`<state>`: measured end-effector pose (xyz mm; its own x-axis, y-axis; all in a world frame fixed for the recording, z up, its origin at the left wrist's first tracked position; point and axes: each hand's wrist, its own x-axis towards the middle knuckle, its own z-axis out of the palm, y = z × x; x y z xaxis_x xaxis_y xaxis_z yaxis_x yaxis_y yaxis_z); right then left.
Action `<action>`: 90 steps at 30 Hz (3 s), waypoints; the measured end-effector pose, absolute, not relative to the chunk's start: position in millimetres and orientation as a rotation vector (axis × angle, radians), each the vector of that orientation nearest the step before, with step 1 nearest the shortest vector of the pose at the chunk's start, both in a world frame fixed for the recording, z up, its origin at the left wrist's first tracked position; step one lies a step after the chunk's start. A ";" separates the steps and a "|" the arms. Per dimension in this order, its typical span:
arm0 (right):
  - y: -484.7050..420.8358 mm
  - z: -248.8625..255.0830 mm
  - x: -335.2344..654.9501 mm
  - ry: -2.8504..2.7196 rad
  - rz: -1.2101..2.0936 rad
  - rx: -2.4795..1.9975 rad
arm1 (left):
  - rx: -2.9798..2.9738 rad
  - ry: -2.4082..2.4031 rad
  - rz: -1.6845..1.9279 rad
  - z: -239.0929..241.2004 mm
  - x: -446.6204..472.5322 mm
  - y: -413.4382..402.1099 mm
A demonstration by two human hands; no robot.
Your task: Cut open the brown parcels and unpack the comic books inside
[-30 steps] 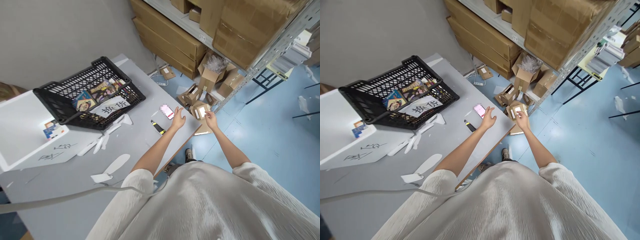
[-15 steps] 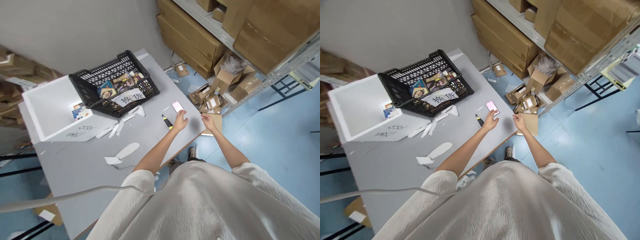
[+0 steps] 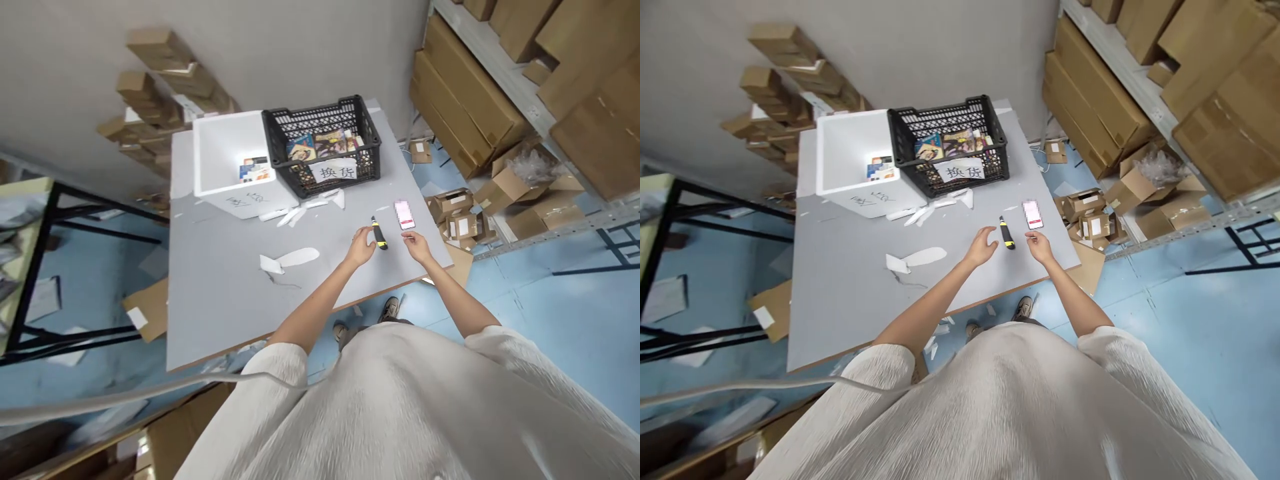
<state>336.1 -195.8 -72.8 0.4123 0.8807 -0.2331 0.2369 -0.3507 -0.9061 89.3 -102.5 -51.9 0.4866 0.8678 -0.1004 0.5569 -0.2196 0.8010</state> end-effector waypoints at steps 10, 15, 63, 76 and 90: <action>-158.5 -61.3 220.5 -1.223 1.012 -1.780 | 1.802 1.318 0.606 -53.0 -47.5 -124.3; -153.3 -53.2 149.1 -1.335 1.019 -1.735 | 1.782 1.353 0.666 -53.8 -122.8 -141.6; -246.0 -60.8 -436.5 -2.576 1.736 -0.456 | 0.497 2.497 1.289 -43.1 -488.4 -518.5; -422.5 -92.5 -545.1 -2.801 1.877 -0.176 | 0.134 2.567 1.389 -74.4 -522.7 -692.8; -493.0 -135.1 -578.4 -3.094 1.613 -0.285 | -0.502 2.620 1.244 -109.2 -495.3 -778.4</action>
<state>-578.4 -493.0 -135.1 -0.9232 -0.0226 -0.3836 0.3015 0.5763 -0.7596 -495.3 -778.4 -109.2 -0.9229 -0.2173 -0.3178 -0.3836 0.5889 0.7114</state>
